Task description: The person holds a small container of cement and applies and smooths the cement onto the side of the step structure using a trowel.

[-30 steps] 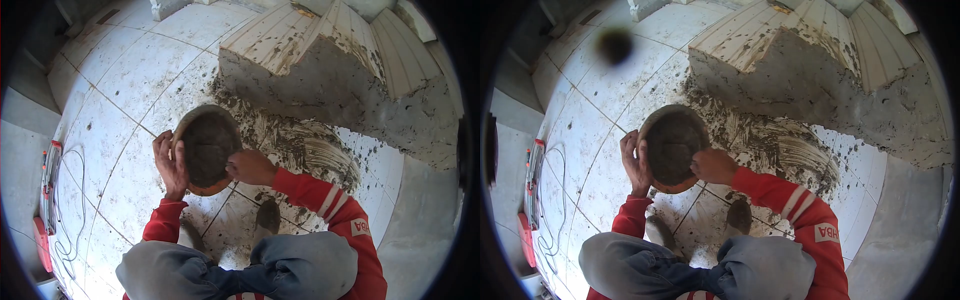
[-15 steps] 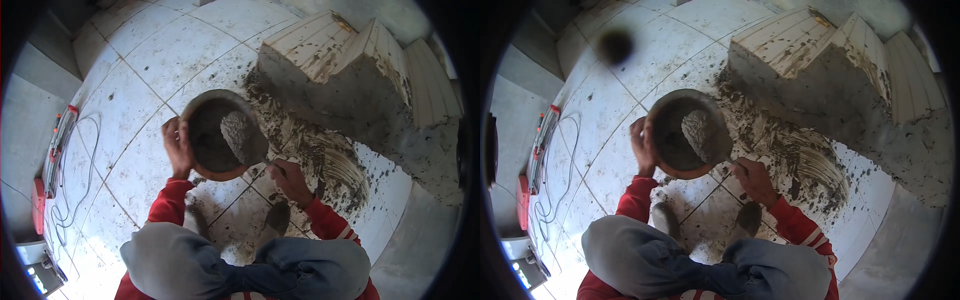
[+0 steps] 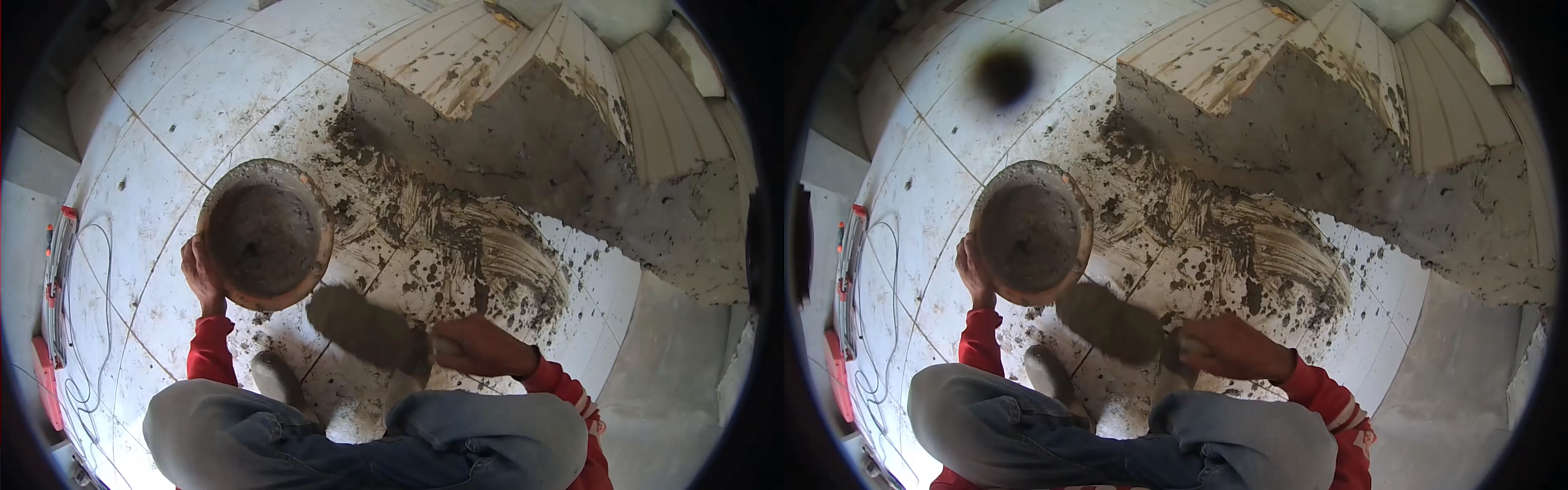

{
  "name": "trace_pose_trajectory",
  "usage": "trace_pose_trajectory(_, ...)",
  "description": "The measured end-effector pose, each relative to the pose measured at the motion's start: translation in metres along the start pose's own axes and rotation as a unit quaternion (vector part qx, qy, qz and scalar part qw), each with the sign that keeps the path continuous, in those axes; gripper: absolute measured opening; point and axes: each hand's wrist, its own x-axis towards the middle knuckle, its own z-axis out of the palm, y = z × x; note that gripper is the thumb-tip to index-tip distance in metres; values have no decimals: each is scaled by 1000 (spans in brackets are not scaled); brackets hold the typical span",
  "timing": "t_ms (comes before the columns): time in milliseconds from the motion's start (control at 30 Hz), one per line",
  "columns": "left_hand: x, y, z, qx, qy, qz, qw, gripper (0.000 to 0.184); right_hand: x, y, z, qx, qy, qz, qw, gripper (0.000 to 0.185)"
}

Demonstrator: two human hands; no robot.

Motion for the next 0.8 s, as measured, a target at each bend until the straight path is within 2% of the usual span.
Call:
trace_pose_trajectory(33, -1, -4, 2, 1, 5, -1, 1000, 46, 0, 4, -11, 118, -119, 38, 985, 29)
trace_pose_trajectory(67, 0, -8, 5, -40, 1, -46, 998, 46, -2, 11, -22, 231, -235, 76, 941, 31)
trace_pose_trajectory(100, 3, -10, 6, -82, -4, -88, 993, 46, -8, 44, -20, 311, -246, 104, 912, 32)
trace_pose_trajectory(133, 4, -10, 5, -82, -6, -87, 993, 46, -2, 55, -40, 276, -179, 204, 922, 20)
trace_pose_trajectory(200, 2, -8, 4, -79, 2, -71, 994, 47, 3, 111, -78, 295, 16, 288, 911, 19)
trace_pose_trajectory(267, 3, -11, 3, -87, -12, -90, 992, 48, 2, 112, -125, 238, 132, 306, 912, 32)
trace_pose_trajectory(300, 1, -13, 0, -91, -24, -116, 989, 50, -8, 96, -139, 239, 130, 307, 912, 32)
trace_pose_trajectory(367, -1, -3, -1, -92, -23, -116, 989, 50, -36, 64, -152, 301, 176, 204, 915, 36)
trace_pose_trajectory(400, 1, 2, -1, -96, -19, -113, 989, 51, -44, 61, -144, 301, 179, 204, 914, 36)
trace_pose_trajectory(467, 2, -2, 2, -87, -18, -107, 990, 51, -61, 66, -118, 369, 221, 173, 886, 40)
trace_pose_trajectory(500, 3, -4, 2, -77, -14, -103, 992, 51, -69, 92, -94, 428, 225, 164, 860, 42)
trace_pose_trajectory(567, 1, 1, 3, -39, -3, -67, 997, 50, -69, 146, -8, 321, 363, 144, 863, 42)
trace_pose_trajectory(633, 1, 1, 0, -3, 8, -27, 1000, 50, -42, 141, 26, 183, 293, 177, 922, 36)
trace_pose_trajectory(700, 2, -6, 1, -103, -15, -92, 990, 50, -5, 137, 55, -106, 308, 189, 926, 29)
trace_pose_trajectory(733, 2, -13, -1, -128, -40, -119, 984, 51, 14, 132, 61, -105, 345, 187, 914, 26)
trace_pose_trajectory(800, 0, -15, 2, -134, -31, -110, 984, 52, 47, 137, 62, -97, 391, 190, 895, 24)
